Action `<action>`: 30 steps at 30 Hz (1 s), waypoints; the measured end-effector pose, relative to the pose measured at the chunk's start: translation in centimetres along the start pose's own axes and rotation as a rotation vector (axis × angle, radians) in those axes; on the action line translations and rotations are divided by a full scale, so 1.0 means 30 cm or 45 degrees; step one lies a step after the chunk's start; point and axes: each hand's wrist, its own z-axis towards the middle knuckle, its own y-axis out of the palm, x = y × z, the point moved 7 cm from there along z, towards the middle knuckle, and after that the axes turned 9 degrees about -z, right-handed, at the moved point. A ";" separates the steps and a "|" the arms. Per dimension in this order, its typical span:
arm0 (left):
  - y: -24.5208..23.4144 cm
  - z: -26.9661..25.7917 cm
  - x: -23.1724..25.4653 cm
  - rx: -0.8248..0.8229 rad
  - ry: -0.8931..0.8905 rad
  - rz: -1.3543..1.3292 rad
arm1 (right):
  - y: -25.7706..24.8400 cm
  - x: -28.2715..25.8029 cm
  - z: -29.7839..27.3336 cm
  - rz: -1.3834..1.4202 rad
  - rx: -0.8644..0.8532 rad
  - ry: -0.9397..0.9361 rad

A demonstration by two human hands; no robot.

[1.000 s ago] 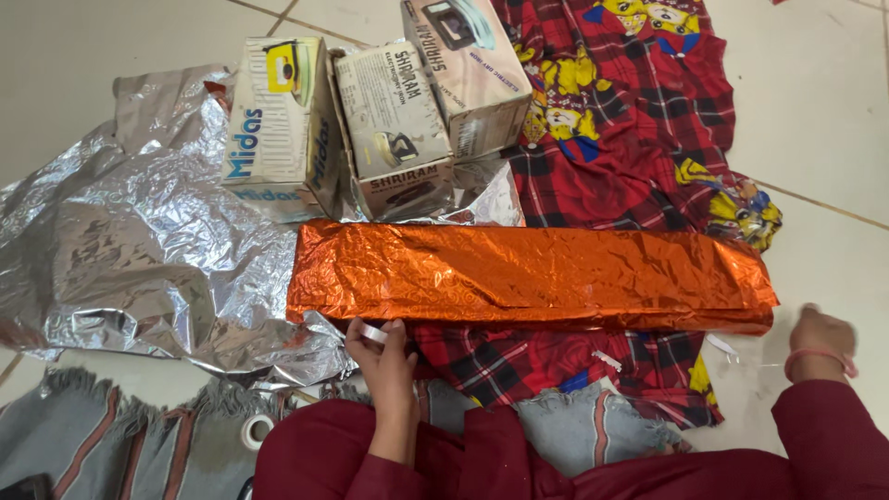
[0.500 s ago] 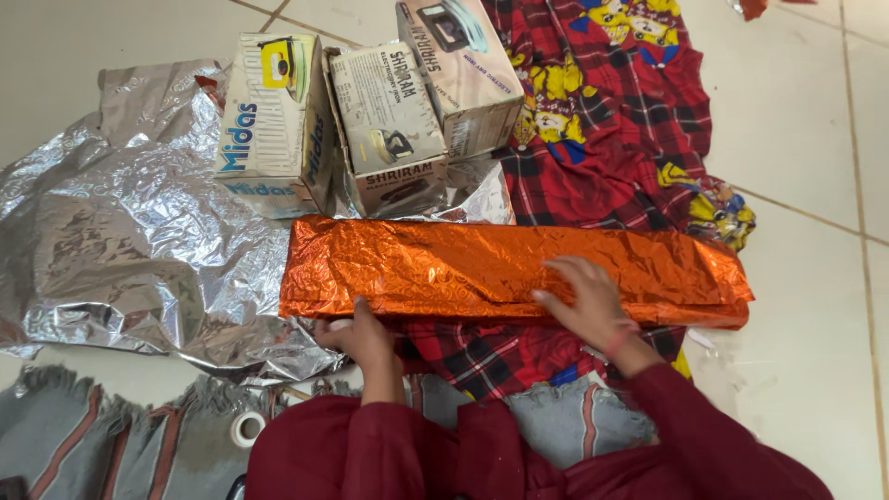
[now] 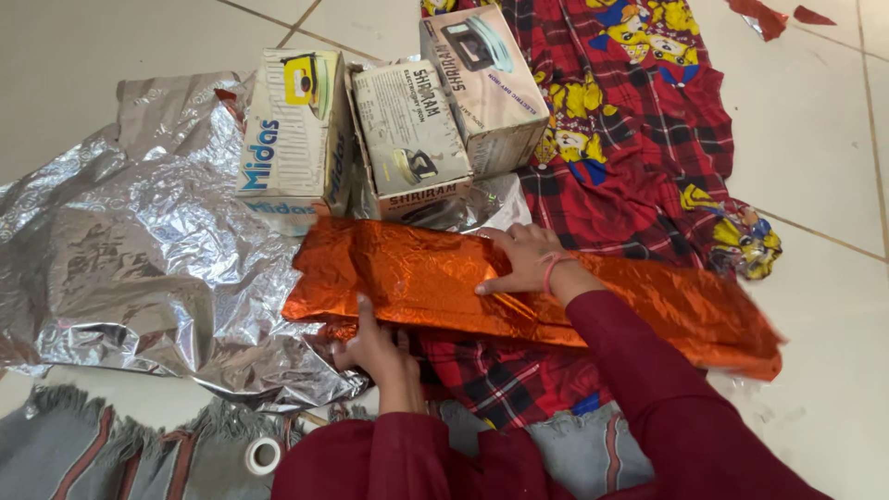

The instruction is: The person wraps a rectangular object with orange metallic wrapping paper and secures it with clear adhesive tape. They fold the paper edges, apply tape along seams, and smooth the surface to complete the package.

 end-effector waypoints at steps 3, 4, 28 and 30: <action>0.008 0.005 -0.019 -0.082 -0.063 -0.068 | 0.018 0.061 0.018 0.027 -0.123 0.073; 0.019 -0.002 -0.029 -0.173 -0.108 -0.056 | 0.008 0.076 0.020 0.123 -0.102 0.036; 0.194 -0.323 0.012 -1.465 -0.629 -0.786 | -0.404 0.195 -0.592 -0.173 1.208 0.036; 0.206 -0.275 -0.055 -1.483 -0.568 -0.730 | -0.288 0.207 -0.597 0.001 1.266 0.131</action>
